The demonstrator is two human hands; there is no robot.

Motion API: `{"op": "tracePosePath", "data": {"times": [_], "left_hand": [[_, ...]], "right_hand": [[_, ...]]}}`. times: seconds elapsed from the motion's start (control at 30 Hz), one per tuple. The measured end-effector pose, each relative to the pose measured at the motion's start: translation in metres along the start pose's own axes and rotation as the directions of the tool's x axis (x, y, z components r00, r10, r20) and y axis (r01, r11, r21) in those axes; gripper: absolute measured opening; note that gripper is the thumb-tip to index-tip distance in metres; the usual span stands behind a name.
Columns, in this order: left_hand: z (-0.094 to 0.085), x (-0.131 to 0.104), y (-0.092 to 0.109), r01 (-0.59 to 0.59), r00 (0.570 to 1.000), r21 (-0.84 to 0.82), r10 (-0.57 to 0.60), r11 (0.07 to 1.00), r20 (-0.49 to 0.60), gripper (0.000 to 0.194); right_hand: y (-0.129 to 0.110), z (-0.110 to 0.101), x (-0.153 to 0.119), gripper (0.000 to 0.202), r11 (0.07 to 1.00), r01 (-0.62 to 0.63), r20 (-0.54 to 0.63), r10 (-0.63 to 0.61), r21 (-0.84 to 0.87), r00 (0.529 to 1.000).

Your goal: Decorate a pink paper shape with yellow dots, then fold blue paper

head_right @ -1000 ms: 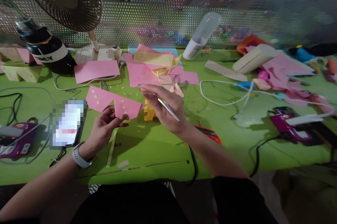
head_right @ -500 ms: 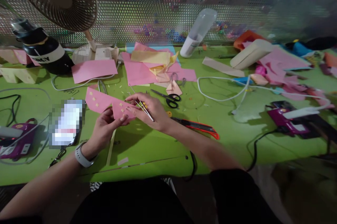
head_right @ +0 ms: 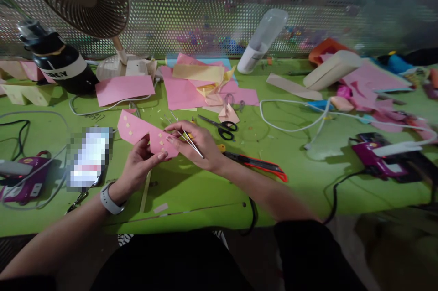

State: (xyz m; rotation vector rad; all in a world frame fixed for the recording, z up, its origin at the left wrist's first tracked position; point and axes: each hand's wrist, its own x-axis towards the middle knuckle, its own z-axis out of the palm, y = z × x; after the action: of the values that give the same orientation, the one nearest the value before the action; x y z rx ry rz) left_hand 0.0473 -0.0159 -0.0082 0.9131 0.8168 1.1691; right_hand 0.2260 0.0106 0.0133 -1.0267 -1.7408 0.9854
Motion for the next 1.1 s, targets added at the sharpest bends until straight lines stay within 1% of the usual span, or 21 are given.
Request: {"op": "tracePosePath", "data": {"times": [0.1, 0.17, 0.27, 0.37, 0.47, 0.53, 0.6, 0.7, 0.73, 0.8, 0.87, 0.93, 1.03, 1.1], "left_hand": [[0.001, -0.001, -0.001, -0.023, 1.0, 0.005, 0.023, 1.0, 0.0, 0.046], [0.001, -0.001, -0.002, -0.007, 1.0, -0.003, 0.007, 1.0, -0.02, 0.045], [0.0, -0.001, -0.002, 0.033, 0.997, -0.026, -0.035, 0.999, -0.062, 0.039], [-0.001, 0.0, 0.0, 0.054, 0.996, 0.033, -0.051, 0.998, -0.077, 0.031], [-0.002, 0.001, 0.002, 0.039, 0.997, 0.083, -0.033, 0.996, -0.074, 0.026], [-0.003, 0.001, 0.002, 0.017, 0.998, 0.097, -0.011, 0.995, -0.065, 0.027], [-0.004, 0.001, 0.0, -0.009, 0.999, 0.089, 0.012, 0.996, -0.031, 0.038], [-0.004, 0.001, -0.003, -0.043, 0.999, 0.017, 0.042, 0.999, 0.029, 0.063], [-0.004, 0.001, -0.004, -0.042, 0.999, -0.01, 0.042, 0.999, 0.028, 0.066], [-0.004, 0.001, -0.005, -0.015, 1.0, -0.054, 0.015, 0.998, -0.004, 0.059], [-0.003, 0.001, -0.005, 0.024, 0.998, -0.085, -0.028, 0.996, -0.055, 0.048], [-0.003, 0.002, -0.004, 0.048, 0.992, -0.13, -0.063, 0.99, -0.111, 0.042], [-0.005, 0.005, -0.001, 0.084, 0.98, -0.244, -0.124, 0.966, -0.154, 0.043], [-0.005, 0.007, 0.002, 0.109, 0.977, -0.305, -0.159, 0.946, -0.145, 0.046]], "right_hand": [[-0.001, -0.001, 0.0, 0.018, 1.0, -0.013, 0.002, 0.013, 0.021, 1.0], [-0.001, -0.001, 0.0, 0.018, 1.0, -0.008, 0.003, 0.008, 0.026, 1.0], [0.0, 0.0, -0.001, 0.019, 1.0, 0.004, 0.012, -0.004, 0.017, 1.0], [0.002, 0.002, -0.002, 0.022, 1.0, 0.005, 0.021, -0.005, 0.028, 1.0], [0.003, 0.004, -0.003, 0.023, 0.998, -0.004, 0.021, 0.003, 0.056, 1.0], [0.004, 0.004, -0.002, 0.023, 0.998, -0.008, 0.019, 0.007, 0.064, 1.0], [0.003, 0.003, -0.001, 0.022, 0.998, -0.017, 0.018, 0.015, 0.065, 1.0], [0.001, -0.002, 0.002, 0.02, 0.997, -0.041, 0.009, 0.041, 0.06, 0.999], [0.001, -0.004, 0.003, 0.021, 0.997, -0.05, 0.007, 0.05, 0.059, 0.999], [0.0, -0.007, 0.004, 0.021, 0.997, -0.057, 0.002, 0.057, 0.059, 0.998], [0.0, -0.008, 0.006, 0.023, 0.996, -0.06, 0.0, 0.06, 0.064, 0.998], [0.0, -0.009, 0.007, 0.023, 0.995, -0.068, -0.005, 0.068, 0.067, 0.998], [0.0, -0.01, 0.01, 0.022, 0.996, -0.07, -0.025, 0.071, 0.064, 0.997], [0.002, -0.014, 0.013, 0.022, 0.997, -0.051, -0.018, 0.052, 0.061, 0.998]]}}
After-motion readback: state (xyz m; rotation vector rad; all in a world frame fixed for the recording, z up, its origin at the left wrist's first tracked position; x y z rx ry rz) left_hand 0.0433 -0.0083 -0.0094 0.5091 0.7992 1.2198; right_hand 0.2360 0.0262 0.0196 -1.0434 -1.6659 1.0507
